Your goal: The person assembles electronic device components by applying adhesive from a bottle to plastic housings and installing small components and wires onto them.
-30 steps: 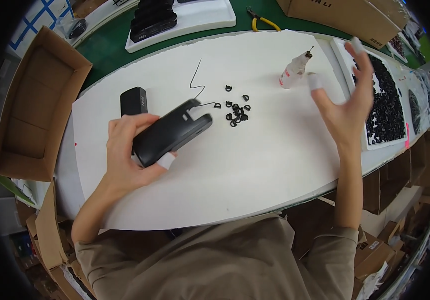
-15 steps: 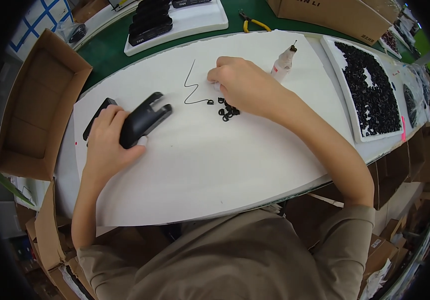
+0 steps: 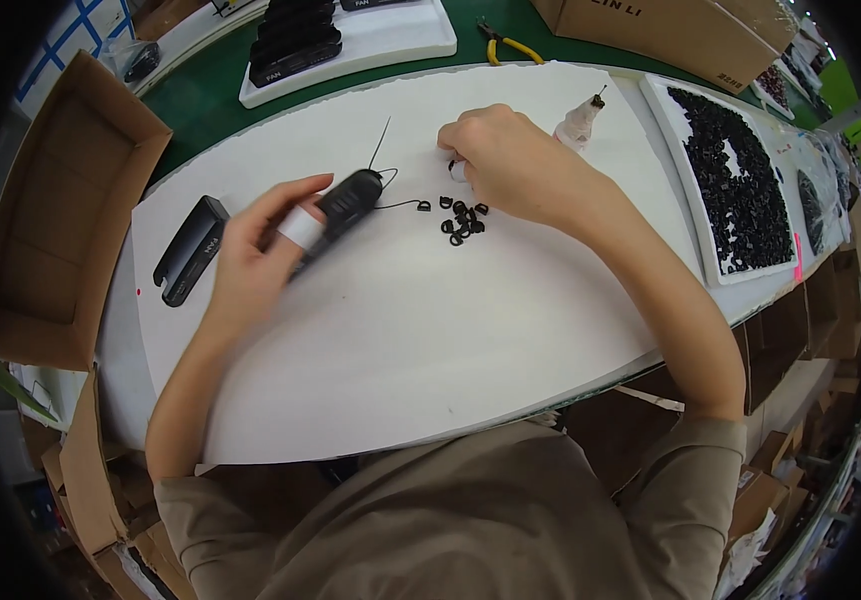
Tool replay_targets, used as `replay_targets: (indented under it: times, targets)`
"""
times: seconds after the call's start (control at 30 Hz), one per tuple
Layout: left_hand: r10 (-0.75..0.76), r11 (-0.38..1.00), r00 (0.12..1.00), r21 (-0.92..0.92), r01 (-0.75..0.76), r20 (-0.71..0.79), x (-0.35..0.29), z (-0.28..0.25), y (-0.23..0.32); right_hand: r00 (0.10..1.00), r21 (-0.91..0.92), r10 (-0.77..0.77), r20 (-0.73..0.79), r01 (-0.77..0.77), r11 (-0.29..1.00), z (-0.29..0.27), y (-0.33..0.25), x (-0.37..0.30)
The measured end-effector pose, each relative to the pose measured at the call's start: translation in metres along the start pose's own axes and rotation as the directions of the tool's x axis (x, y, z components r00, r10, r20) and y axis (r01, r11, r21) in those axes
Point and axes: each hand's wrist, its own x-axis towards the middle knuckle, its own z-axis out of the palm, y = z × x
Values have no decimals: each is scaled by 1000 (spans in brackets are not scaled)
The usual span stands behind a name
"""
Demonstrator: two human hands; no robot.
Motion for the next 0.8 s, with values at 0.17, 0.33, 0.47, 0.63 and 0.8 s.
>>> replay_targets:
  times: [0.17,0.33,0.47,0.63,0.8]
  targets:
    - [-430,745,865,-440,502,260,3,-15,10,1000,5,0,21,0,1000,-5,-2,1]
    - [-467,721,828,-408,560,310,7,-20,8,995,106,94,35,-97,990,-6,-6,-1]
    - [-77,997,978,-6,80,194,0,-20,1,996,50,-51,-72,55,997,-1,-3,-16]
    - [173,947,985,270,-172,20,1,-16,-12,979,39,-119,-164,127,991,3,4,-26]
    - [206,903,979,384,-192,5,-1,-7,-11,980,133,12,-198,15,991,2,1,-30]
